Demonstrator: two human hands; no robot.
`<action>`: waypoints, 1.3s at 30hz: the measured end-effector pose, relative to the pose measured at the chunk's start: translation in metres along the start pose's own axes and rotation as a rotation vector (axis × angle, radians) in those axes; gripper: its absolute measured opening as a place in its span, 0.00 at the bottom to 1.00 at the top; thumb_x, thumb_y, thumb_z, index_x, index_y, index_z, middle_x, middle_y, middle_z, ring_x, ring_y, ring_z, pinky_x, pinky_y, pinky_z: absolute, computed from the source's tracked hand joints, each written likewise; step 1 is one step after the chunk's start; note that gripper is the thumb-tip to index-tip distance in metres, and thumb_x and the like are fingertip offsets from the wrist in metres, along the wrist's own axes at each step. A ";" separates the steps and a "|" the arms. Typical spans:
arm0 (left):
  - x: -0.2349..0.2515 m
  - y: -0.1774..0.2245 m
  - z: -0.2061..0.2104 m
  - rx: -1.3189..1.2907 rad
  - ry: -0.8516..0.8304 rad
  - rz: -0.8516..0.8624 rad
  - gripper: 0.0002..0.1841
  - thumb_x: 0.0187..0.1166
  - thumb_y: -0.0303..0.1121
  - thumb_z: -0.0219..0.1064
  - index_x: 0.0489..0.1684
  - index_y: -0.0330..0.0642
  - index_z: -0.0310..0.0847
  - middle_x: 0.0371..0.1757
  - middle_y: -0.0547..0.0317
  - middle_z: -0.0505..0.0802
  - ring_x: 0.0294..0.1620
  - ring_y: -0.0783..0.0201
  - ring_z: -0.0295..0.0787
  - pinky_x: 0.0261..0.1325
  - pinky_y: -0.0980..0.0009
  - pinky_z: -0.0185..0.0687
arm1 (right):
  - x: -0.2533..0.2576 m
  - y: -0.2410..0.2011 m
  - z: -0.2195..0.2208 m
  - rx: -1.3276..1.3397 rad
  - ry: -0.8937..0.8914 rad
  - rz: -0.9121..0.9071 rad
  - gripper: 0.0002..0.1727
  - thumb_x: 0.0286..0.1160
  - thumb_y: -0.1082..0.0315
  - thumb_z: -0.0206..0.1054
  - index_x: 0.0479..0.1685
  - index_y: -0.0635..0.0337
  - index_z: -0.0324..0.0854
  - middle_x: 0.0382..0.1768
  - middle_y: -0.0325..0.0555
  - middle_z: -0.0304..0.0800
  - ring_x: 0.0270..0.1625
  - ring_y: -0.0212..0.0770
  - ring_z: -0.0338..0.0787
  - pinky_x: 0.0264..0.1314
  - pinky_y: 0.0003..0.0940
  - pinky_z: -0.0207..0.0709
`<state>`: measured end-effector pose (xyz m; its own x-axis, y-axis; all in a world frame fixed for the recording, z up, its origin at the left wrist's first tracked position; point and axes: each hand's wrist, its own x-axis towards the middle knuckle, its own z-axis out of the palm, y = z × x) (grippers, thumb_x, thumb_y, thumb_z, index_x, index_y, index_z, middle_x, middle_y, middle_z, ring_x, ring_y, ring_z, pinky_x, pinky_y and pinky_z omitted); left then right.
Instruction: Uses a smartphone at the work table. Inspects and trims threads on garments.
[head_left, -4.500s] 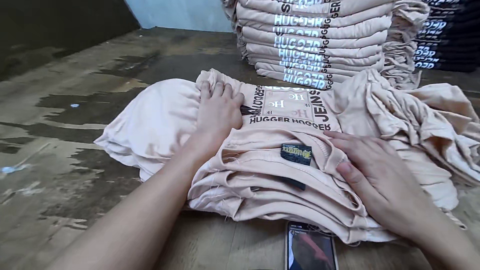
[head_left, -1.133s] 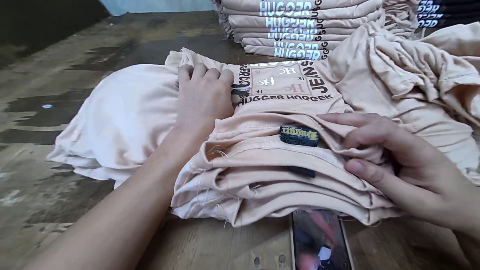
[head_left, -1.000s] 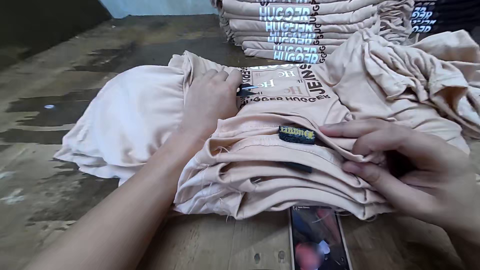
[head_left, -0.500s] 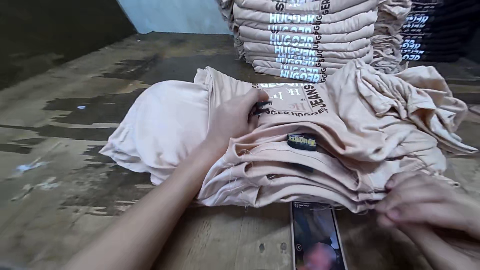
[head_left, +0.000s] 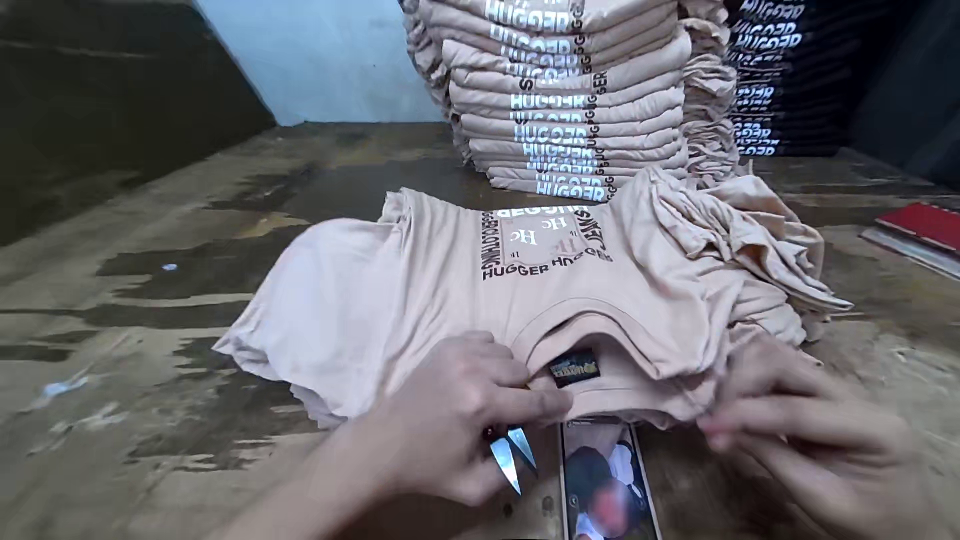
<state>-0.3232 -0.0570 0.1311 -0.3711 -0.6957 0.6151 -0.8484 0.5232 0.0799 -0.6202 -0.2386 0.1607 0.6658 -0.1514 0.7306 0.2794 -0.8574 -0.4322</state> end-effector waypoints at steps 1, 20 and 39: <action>0.001 -0.001 -0.001 -0.008 -0.012 -0.003 0.21 0.70 0.49 0.64 0.61 0.62 0.92 0.25 0.71 0.85 0.26 0.72 0.76 0.30 0.70 0.66 | -0.007 -0.005 -0.006 0.004 -0.053 0.017 0.04 0.74 0.58 0.77 0.43 0.41 0.94 0.36 0.28 0.90 0.46 0.27 0.86 0.57 0.29 0.79; 0.051 0.005 -0.050 -0.081 0.037 -0.400 0.23 0.82 0.49 0.66 0.74 0.55 0.80 0.54 0.74 0.88 0.48 0.79 0.85 0.50 0.76 0.87 | -0.072 -0.057 0.034 -0.310 -0.009 0.285 0.27 0.82 0.41 0.63 0.62 0.52 0.88 0.63 0.58 0.87 0.63 0.47 0.85 0.67 0.41 0.78; 0.077 0.029 -0.013 -0.260 0.093 -0.064 0.05 0.77 0.32 0.70 0.42 0.47 0.92 0.33 0.72 0.88 0.34 0.81 0.79 0.38 0.83 0.77 | 0.009 -0.023 0.065 -0.458 0.503 0.018 0.09 0.78 0.66 0.70 0.48 0.42 0.95 0.46 0.34 0.94 0.51 0.32 0.89 0.56 0.33 0.81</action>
<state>-0.3716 -0.0893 0.1911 -0.2732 -0.6897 0.6705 -0.7391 0.5966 0.3126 -0.5757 -0.1884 0.1432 0.2335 -0.2829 0.9303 -0.1234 -0.9576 -0.2602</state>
